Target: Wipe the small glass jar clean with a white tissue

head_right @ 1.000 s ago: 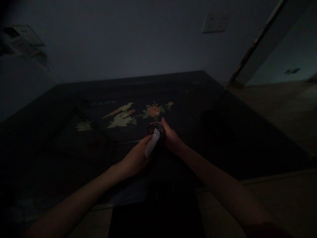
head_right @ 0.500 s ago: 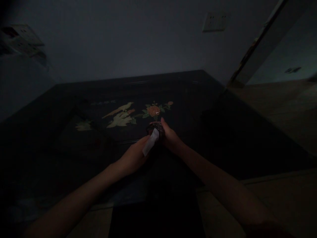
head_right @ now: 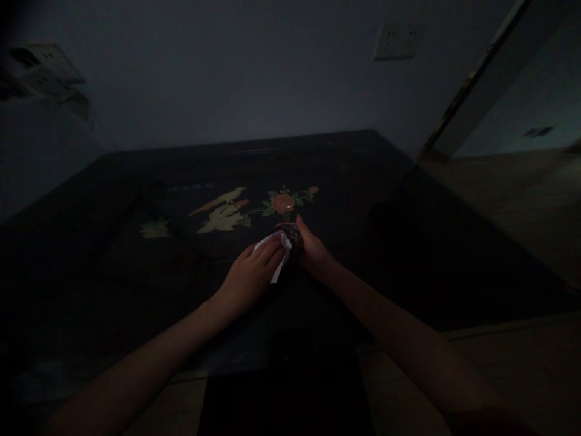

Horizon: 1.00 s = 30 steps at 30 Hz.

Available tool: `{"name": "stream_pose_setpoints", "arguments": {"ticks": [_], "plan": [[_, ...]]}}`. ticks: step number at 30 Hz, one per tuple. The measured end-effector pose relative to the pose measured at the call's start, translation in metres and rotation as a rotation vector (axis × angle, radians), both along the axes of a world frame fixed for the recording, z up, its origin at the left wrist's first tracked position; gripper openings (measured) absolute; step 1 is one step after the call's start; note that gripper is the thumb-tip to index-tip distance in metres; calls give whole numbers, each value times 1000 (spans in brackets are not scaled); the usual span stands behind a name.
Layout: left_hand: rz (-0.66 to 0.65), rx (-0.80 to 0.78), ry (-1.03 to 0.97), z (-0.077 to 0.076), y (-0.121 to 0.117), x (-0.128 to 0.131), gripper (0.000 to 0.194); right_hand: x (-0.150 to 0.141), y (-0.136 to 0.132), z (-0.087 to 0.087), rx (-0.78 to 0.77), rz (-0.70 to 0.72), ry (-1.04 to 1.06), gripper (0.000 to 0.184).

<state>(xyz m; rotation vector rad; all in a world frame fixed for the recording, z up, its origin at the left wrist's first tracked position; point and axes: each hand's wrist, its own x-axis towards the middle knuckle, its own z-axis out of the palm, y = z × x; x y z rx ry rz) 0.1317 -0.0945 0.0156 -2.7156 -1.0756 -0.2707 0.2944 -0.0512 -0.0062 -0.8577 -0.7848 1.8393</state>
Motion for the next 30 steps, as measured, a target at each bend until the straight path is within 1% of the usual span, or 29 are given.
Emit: {"name": "stream_pose_setpoints", "arguments": {"ticks": [4, 7, 14, 18, 21, 23, 27, 30], "plan": [[24, -116, -16, 7, -2, 3, 30, -1, -5, 7, -55, -57, 25, 43], [18, -230, -97, 9, -4, 3, 31, -3, -8, 13, -79, -73, 18, 44], [-37, -436, -341, 5, -4, 3, 35, -5, -8, 19, -86, -57, -33, 50], [-62, -552, -487, 4, -4, 5, 32, -5, -9, 21, -98, -41, -56, 50], [-81, -607, -560, 1, -6, 6, 33, -5, -9, 22, -108, -56, -45, 51], [-84, -601, -536, 0, -8, 6, 35, -4, -9, 22, -116, -60, -36, 51], [-36, -542, -379, 4, -10, 6, 39, -4, -10, 23, -134, -58, -45, 51], [-10, -465, -256, 8, -9, 4, 35, -4, -9, 23, -141, -60, -50, 51]]}}
